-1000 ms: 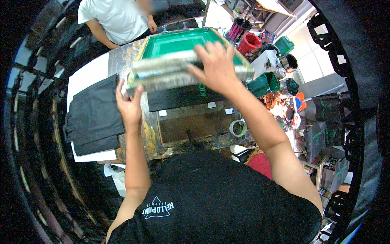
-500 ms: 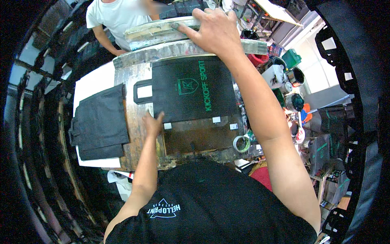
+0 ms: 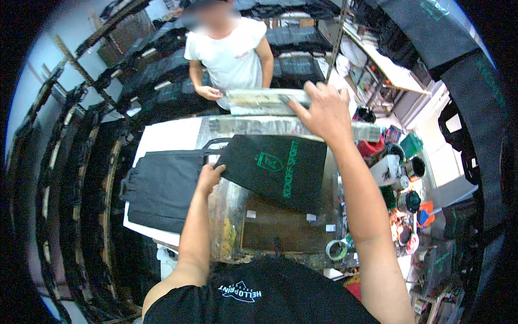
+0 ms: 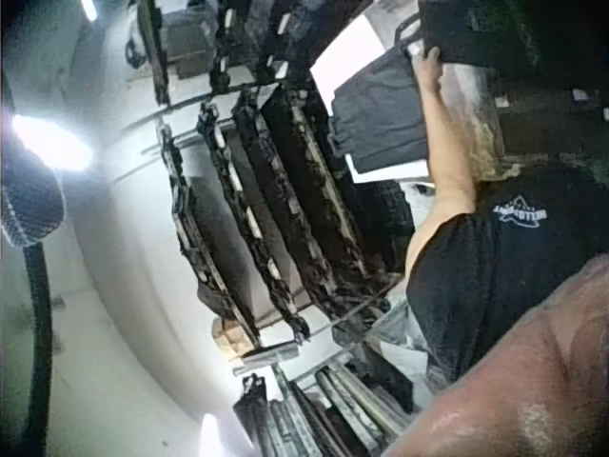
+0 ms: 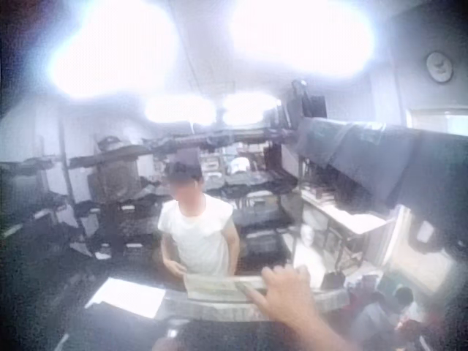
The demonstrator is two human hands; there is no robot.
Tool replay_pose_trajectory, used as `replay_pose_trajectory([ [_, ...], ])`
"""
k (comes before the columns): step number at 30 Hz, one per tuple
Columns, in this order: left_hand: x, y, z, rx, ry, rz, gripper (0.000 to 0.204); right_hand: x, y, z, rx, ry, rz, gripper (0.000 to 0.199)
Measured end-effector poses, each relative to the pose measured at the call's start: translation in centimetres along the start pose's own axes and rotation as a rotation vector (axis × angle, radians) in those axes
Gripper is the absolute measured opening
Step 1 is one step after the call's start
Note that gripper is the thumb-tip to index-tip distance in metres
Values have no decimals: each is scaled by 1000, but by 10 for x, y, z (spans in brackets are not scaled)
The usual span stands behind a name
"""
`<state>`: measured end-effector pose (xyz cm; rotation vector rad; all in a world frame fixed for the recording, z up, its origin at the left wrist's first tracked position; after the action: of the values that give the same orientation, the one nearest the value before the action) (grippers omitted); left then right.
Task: The person is screen printing a design onto black tote bags. They place a bag on a printing station, lower a screen, and drag a squeegee across the mesh to apply green ink before lifting the frame.
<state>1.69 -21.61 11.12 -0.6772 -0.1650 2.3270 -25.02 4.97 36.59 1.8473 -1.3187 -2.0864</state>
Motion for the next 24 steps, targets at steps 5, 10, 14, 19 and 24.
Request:
replay_pose_trajectory([
  [5, -101, 32, -22, -115, 23, 186, 57, -2, -13, -4, -24, -1, 22, 51],
  [10, -188, 41, -111, -3, 234, 750, 66, -7, -9, -15, -14, 42, -12, 51],
  [14, -108, -21, -146, 91, 330, 785, 66, -5, -15, 0, -40, -32, 33, 51],
  [19, -67, -137, -218, 56, 759, 570, 72, -1, -14, -9, -61, -39, 51, 50],
  [24, -103, -123, -217, -6, 889, 592, 83, -2, -2, -9, -34, -57, 11, 48],
])
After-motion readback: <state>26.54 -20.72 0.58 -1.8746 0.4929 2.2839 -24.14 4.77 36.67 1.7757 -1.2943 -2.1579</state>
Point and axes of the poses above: each hand's wrist, its own y-axis towards the middle knuckle, its own x-axis out of the palm, z = x × y, the point moved 1 cm from there along y, towards the middle knuckle, and after that the axes turned 1 degree about z, right-handed, at the moved point
